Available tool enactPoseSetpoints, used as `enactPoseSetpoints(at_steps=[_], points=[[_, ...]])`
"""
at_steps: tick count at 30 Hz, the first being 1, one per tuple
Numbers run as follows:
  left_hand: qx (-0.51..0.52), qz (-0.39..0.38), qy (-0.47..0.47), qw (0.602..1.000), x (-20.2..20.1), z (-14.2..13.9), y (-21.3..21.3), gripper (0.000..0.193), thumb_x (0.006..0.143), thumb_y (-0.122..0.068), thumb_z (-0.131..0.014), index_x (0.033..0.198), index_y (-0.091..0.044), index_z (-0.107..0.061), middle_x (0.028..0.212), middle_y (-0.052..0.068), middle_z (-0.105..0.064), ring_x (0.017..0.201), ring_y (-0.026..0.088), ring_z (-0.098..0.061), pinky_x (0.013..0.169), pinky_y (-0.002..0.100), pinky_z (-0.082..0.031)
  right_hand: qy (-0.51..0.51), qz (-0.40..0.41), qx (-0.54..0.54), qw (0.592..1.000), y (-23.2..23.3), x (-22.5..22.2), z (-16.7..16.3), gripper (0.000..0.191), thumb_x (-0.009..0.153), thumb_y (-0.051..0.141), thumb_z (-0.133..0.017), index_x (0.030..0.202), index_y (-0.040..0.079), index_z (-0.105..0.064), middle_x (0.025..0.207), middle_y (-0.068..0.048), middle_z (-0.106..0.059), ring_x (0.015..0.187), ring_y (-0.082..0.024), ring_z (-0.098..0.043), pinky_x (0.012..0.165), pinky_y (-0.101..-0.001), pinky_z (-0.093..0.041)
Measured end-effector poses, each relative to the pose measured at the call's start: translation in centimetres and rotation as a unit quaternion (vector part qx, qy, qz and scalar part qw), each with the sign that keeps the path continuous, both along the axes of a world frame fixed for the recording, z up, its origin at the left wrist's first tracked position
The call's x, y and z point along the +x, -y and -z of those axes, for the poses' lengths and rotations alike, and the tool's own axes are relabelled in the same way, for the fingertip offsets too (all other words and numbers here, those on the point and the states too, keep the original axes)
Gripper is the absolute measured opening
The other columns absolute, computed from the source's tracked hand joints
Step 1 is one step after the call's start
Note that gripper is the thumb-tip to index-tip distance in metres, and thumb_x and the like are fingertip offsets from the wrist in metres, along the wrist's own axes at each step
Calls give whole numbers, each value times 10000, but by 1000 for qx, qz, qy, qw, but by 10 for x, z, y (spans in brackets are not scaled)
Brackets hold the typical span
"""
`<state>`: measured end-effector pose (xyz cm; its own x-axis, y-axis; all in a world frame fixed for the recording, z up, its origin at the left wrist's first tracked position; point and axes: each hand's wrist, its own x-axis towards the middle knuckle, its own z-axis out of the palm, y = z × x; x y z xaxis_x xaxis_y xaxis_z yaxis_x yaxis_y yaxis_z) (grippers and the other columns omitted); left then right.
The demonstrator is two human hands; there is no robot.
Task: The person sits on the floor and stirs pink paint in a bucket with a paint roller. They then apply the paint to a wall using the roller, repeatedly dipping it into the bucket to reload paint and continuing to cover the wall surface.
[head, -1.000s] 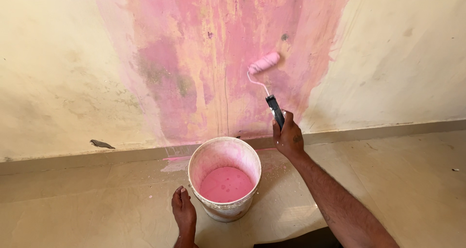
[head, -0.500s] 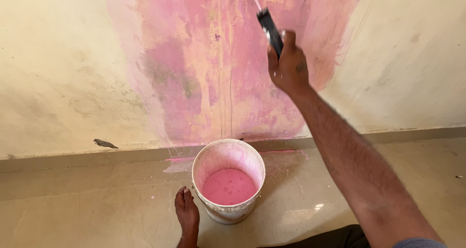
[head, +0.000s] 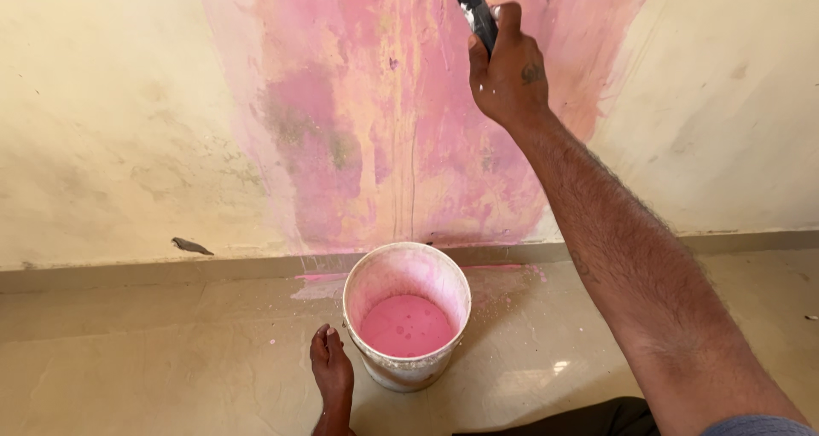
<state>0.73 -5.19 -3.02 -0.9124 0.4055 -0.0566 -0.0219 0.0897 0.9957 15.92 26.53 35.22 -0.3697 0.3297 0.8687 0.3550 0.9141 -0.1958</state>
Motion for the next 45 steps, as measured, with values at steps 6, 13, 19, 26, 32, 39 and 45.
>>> enactPoseSetpoints(at_steps=[6,13,19,26,32,39,45], points=[[-13,0,-6,1000,0,-3,-4,529,1046,-379,-457,1394,10,-545,1214,166,-626,1067,253,-605,964,404,-471,-35,-67,13,997,10,1,17,297,1143,197,-535,1283,-12,-376,748,-94,-617,600,-223,-646,541,-390,-492],[11,0,-1,1000,0,-1,-3,536,1042,-384,-454,1395,13,-524,1222,139,-627,1084,232,-612,955,394,-478,-73,-130,-137,979,26,-20,29,371,1138,307,-542,1304,7,-399,740,-28,-600,599,-103,-557,530,-309,-444],[-3,-8,12,1000,-1,-3,-1,537,1046,-383,-461,1403,10,-539,1214,176,-649,1084,260,-613,980,407,-481,-81,-187,-272,941,32,-30,15,423,1093,361,-542,1304,21,-404,768,1,-590,588,-64,-520,518,-289,-453],[-10,-4,7,1000,-2,-1,-3,537,1042,-372,-461,1415,10,-525,1235,176,-641,1085,260,-619,973,413,-483,-71,-175,-249,950,29,-33,7,368,1107,312,-544,1304,25,-423,793,-4,-606,635,-54,-556,529,-282,-472],[-10,-6,8,1000,-3,-2,-1,545,1045,-391,-456,1413,6,-520,1252,171,-623,1086,258,-623,966,414,-485,-33,-70,-123,989,32,-28,12,350,1098,254,-552,1274,-11,-405,713,-63,-598,569,-156,-612,482,-366,-459],[2,-7,4,1000,-2,1,-3,554,1042,-396,-469,1415,12,-514,1210,170,-636,1082,263,-623,956,410,-489,-3,-83,-57,995,51,-26,35,300,1100,193,-563,1254,-9,-405,702,-102,-611,562,-229,-630,521,-392,-479],[4,-4,11,1000,-4,3,-4,550,1044,-382,-464,1424,13,-513,1202,190,-650,1093,273,-619,970,408,-487,-6,-53,-94,994,33,-35,18,294,1091,198,-554,1232,4,-384,718,-95,-619,566,-223,-653,496,-397,-493]])
